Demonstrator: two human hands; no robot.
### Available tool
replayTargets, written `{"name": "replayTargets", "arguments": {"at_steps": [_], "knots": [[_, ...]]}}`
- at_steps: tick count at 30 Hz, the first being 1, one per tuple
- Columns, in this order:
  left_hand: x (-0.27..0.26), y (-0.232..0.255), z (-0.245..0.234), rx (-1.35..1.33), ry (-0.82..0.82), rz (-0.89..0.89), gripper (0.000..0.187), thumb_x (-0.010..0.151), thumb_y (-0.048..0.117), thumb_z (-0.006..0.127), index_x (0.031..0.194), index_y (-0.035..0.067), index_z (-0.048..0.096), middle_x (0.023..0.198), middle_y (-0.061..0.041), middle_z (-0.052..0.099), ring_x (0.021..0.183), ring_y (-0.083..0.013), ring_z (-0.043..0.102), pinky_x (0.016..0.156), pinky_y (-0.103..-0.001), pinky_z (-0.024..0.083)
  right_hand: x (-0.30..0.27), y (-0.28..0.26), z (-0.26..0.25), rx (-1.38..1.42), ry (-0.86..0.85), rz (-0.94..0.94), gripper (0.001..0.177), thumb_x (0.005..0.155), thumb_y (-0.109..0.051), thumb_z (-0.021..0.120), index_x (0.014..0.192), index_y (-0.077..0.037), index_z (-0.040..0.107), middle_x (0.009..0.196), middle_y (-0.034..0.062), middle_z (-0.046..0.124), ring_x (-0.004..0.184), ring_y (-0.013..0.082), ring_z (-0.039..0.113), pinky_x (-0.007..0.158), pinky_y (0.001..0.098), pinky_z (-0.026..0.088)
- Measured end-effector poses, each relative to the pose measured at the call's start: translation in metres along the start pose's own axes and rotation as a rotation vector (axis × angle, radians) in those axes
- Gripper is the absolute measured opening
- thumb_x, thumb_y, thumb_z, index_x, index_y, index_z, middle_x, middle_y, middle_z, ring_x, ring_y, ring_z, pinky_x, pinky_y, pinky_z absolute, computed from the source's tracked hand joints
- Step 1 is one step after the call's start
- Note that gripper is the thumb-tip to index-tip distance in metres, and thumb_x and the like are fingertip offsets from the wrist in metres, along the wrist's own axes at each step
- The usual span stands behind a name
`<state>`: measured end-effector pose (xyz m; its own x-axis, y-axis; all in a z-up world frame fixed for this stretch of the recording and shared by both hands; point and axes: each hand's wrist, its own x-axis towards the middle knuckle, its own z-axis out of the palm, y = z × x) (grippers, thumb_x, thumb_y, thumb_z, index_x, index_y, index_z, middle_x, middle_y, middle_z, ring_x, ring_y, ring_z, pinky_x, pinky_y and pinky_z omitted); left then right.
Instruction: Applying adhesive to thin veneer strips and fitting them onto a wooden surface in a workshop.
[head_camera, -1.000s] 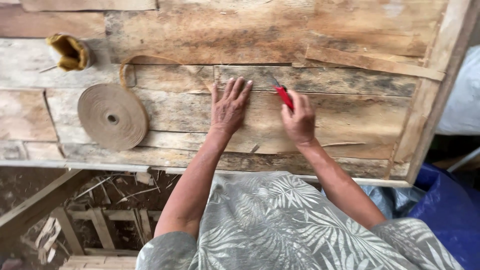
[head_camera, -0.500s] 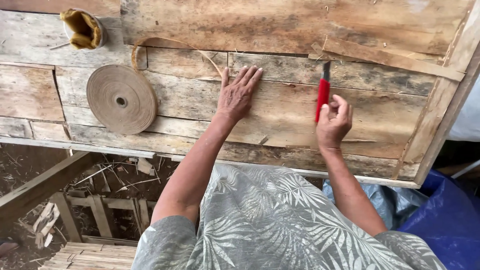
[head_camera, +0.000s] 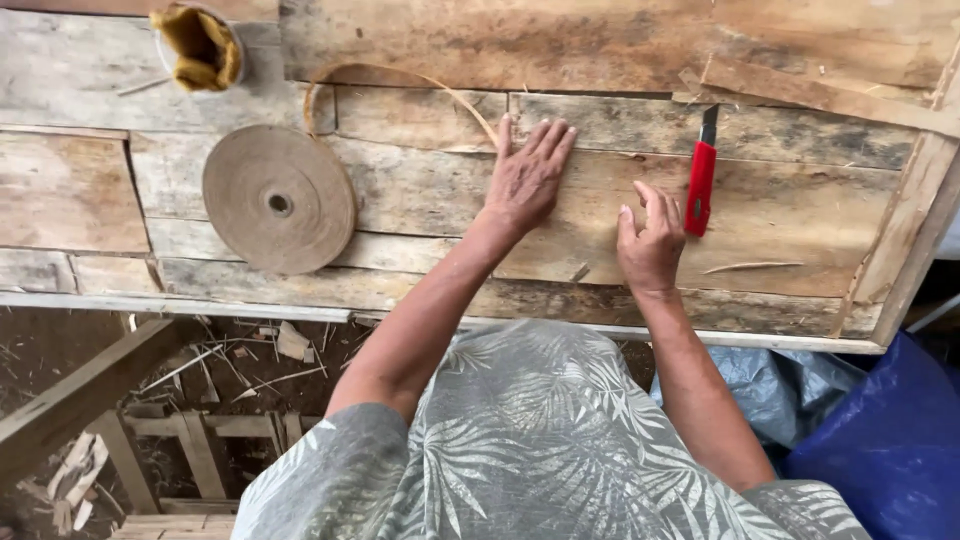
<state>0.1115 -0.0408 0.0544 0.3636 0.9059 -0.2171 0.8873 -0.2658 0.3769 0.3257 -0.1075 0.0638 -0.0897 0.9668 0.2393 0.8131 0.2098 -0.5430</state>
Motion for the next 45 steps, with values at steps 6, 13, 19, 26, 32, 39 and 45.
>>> {"name": "replayTargets", "arguments": {"at_steps": [6, 13, 19, 26, 32, 39, 45], "knots": [[-0.006, 0.001, 0.004, 0.033, -0.042, 0.042, 0.063, 0.106, 0.032, 0.056, 0.160, 0.010, 0.033, 0.164, -0.010, 0.038, 0.155, -0.0259, 0.026, 0.125, -0.066, -0.003, -0.001, 0.001, 0.008, -0.055, -0.077, 0.023, 0.043, 0.086, 0.000, 0.076, 0.128, 0.000, 0.067, 0.112, 0.0207, 0.069, 0.102, 0.0416, 0.066, 0.091, 0.0492, 0.050], [-0.007, -0.013, 0.018, -0.050, 0.026, 0.082, 0.063, 0.105, 0.019, 0.052, 0.163, 0.012, 0.028, 0.166, -0.010, 0.037, 0.157, -0.0277, 0.025, 0.127, -0.061, -0.004, 0.001, 0.010, 0.012, -0.088, -0.125, 0.073, 0.046, 0.086, -0.001, 0.077, 0.131, -0.002, 0.067, 0.117, 0.0184, 0.069, 0.110, 0.0391, 0.066, 0.097, 0.0473, 0.049], [-0.030, -0.041, 0.011, -0.060, 0.384, -0.033, 0.067, 0.101, 0.013, 0.066, 0.161, 0.012, 0.036, 0.166, -0.012, 0.034, 0.157, -0.0299, 0.016, 0.127, -0.055, -0.002, 0.000, 0.013, 0.013, -0.080, -0.126, 0.096, 0.046, 0.087, -0.003, 0.077, 0.132, -0.002, 0.067, 0.118, 0.0178, 0.070, 0.112, 0.0382, 0.066, 0.098, 0.0462, 0.050], [-0.125, -0.100, -0.008, -0.234, 0.766, -0.260, 0.055, 0.098, 0.012, 0.074, 0.150, 0.011, 0.055, 0.157, -0.013, 0.047, 0.148, -0.0302, 0.038, 0.127, -0.049, 0.021, 0.003, 0.019, 0.004, -0.036, -0.140, 0.151, 0.037, 0.090, -0.002, 0.077, 0.127, -0.003, 0.072, 0.109, 0.0178, 0.074, 0.099, 0.0372, 0.071, 0.090, 0.0454, 0.053], [-0.210, -0.166, -0.029, -0.266, 0.944, -0.516, 0.036, 0.097, 0.011, 0.073, 0.133, 0.012, 0.070, 0.119, -0.007, 0.074, 0.111, -0.0248, 0.071, 0.102, -0.038, 0.052, 0.010, 0.007, 0.022, -0.125, -0.079, 0.005, 0.029, 0.094, -0.004, 0.080, 0.122, -0.003, 0.078, 0.100, 0.0166, 0.076, 0.090, 0.0362, 0.073, 0.083, 0.0423, 0.056], [-0.164, -0.164, -0.066, -0.324, 0.893, -0.361, 0.025, 0.093, 0.015, 0.077, 0.117, 0.020, 0.077, 0.106, 0.001, 0.078, 0.100, -0.0202, 0.076, 0.089, -0.033, 0.059, 0.060, -0.076, 0.109, -0.051, -0.141, -0.141, 0.030, 0.095, -0.021, 0.083, 0.120, -0.008, 0.075, 0.102, 0.0118, 0.074, 0.095, 0.0333, 0.071, 0.085, 0.0423, 0.055], [-0.081, -0.162, -0.063, -0.208, 0.727, -0.048, 0.048, 0.087, 0.014, 0.079, 0.133, 0.021, 0.067, 0.131, -0.003, 0.068, 0.129, -0.0305, 0.060, 0.110, -0.048, 0.047, 0.097, -0.093, 0.140, -0.179, -0.301, -0.122, 0.037, 0.093, -0.029, 0.081, 0.124, -0.010, 0.072, 0.105, 0.0077, 0.073, 0.101, 0.0300, 0.070, 0.089, 0.0463, 0.054]]}}
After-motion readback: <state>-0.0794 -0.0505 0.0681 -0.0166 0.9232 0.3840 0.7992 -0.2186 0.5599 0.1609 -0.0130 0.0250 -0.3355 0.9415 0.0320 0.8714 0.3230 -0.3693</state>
